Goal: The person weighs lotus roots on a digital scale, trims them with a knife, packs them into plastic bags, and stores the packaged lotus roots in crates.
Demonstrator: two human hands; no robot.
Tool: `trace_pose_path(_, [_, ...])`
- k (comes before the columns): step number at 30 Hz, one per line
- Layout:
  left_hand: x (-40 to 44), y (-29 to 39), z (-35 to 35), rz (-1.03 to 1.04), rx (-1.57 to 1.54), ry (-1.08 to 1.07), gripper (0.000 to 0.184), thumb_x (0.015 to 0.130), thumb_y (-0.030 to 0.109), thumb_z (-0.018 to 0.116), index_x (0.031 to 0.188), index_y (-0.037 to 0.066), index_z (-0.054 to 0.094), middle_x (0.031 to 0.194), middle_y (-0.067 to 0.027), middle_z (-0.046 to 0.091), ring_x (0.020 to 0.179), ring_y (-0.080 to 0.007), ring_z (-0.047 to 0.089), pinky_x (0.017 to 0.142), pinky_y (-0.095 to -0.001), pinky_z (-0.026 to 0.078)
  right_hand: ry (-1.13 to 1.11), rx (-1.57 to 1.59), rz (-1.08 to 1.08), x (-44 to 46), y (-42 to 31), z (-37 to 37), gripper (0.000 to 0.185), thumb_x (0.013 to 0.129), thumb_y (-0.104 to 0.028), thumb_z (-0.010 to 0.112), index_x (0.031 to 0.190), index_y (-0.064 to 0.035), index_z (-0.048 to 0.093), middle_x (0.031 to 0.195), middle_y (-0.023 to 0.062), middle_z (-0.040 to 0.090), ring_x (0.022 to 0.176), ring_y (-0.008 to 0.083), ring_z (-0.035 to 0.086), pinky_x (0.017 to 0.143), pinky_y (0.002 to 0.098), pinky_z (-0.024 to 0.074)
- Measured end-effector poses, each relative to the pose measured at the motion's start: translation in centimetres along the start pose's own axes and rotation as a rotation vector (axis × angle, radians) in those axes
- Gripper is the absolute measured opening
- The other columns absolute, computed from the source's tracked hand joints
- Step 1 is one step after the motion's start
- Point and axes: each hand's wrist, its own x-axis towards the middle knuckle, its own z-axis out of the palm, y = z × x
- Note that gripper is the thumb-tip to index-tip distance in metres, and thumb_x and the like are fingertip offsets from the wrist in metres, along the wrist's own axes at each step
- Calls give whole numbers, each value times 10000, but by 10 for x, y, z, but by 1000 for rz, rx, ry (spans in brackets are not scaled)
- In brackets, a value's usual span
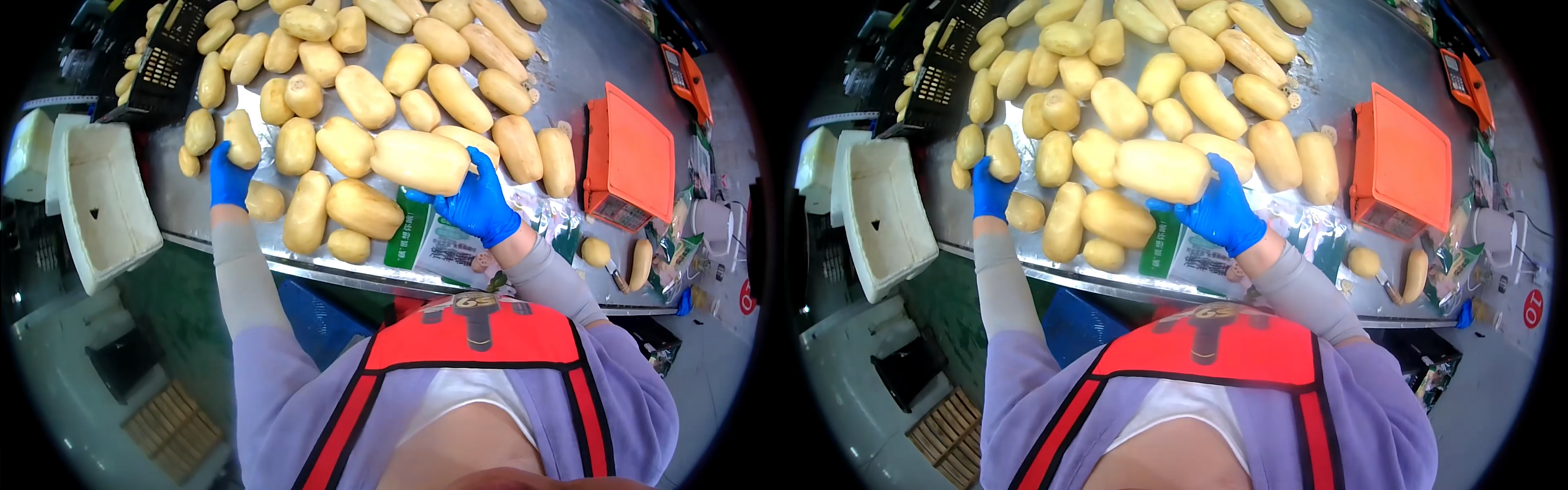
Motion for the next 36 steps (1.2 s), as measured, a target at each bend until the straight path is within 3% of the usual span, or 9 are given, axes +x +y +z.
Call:
trace_pose_path(3, [-47, -1, 37, -32, -286, -244, 611, 802, 331, 451, 1314, 11, 358, 1282, -206, 425, 1153, -356, 444, 941, -466, 404, 29, -152, -55, -4, -3, 1, 509, 906, -326, 432, 1308, -31, 333, 1274, 152, 461, 1169, 325, 455, 952, 489, 390])
trace_pose_path(7, [-99, -36, 83, -59, -536, -458, 702, 824, 448, 386, 1346, -14, 302, 1338, -242, 361, 1187, -366, 410, 976, -437, 378, 134, -1378, -451, -17, -17, -24, 432, 818, -187, 574, 1203, -28, 460, 1131, 113, 575, 1067, 239, 537, 896, 413, 424])
trace_pose_path(9, [-110, -55, 84, -209, -606, -732, 762, 821, 559, 360, 1352, 17, 303, 1322, -244, 380, 1150, -343, 457, 940, -393, 419, 266, -1224, -583, -31, -44, -46, 404, 774, -149, 619, 1144, -23, 515, 1090, 100, 601, 1010, 215, 567, 902, 387, 413])
trace_pose_path(14, [-144, -79, 107, -279, -488, -555, 814, 808, 604, 408, 1385, 53, 247, 1356, -268, 311, 932, -302, 555, 706, -350, 531, 293, -561, -810, -120, -157, -17, 572, 870, -380, 467, 1330, -56, 365, 1339, 152, 402, 1198, 289, 436, 895, 382, 434])
trace_pose_path(19, [-169, -92, 120, -471, -623, -905, 808, 810, 596, 382, 1377, 34, 260, 1328, -245, 376, 968, -348, 573, 718, -402, 546, 666, -1277, -1308, -187, -237, -35, 583, 847, -129, 576, 1353, 10, 321, 1330, 139, 405, 1177, 221, 446, 952, 317, 389])
trace_pose_path(23, [-195, -112, 145, -40, 148, -865, 784, 825, 572, 394, 1373, 27, 265, 1324, -250, 380, 1006, -324, 560, 769, -384, 527, 698, -1457, -1387, -215, -297, -99, 597, 816, -67, 620, 1335, 31, 341, 1320, 116, 414, 1182, 191, 422, 972, 305, 364])
trace_pose_path(26, [-221, -133, 170, -420, -286, -794, 779, 829, 560, 419, 1366, 14, 274, 1289, -264, 417, 969, -298, 587, 747, -339, 532, 781, -1757, -1369, -227, -315, -127, 590, 804, -121, 644, 1311, 18, 377, 1336, 131, 410, 1219, 219, 405, 1018, 317, 316])
trace_pose_path(33, [-267, -167, 213, -391, -6, -967, 841, 728, 477, 611, 1342, -8, 305, 1273, -208, 452, 1098, -286, 522, 833, -356, 488, 486, -2155, -1491, -233, -242, -52, 560, 770, -158, 684, 1276, -60, 464, 1269, 157, 481, 1192, 278, 446, 979, 368, 362])
trace_pose_path(36, [-282, -180, 237, -285, 254, -1078, 868, 653, 430, 676, 1320, -25, 359, 1294, -139, 442, 1156, -234, 474, 965, -339, 382, 121, -1689, -811, -240, -187, -22, 488, 831, -151, 623, 1279, -55, 456, 1198, 93, 524, 1083, 181, 504, 908, 306, 410])
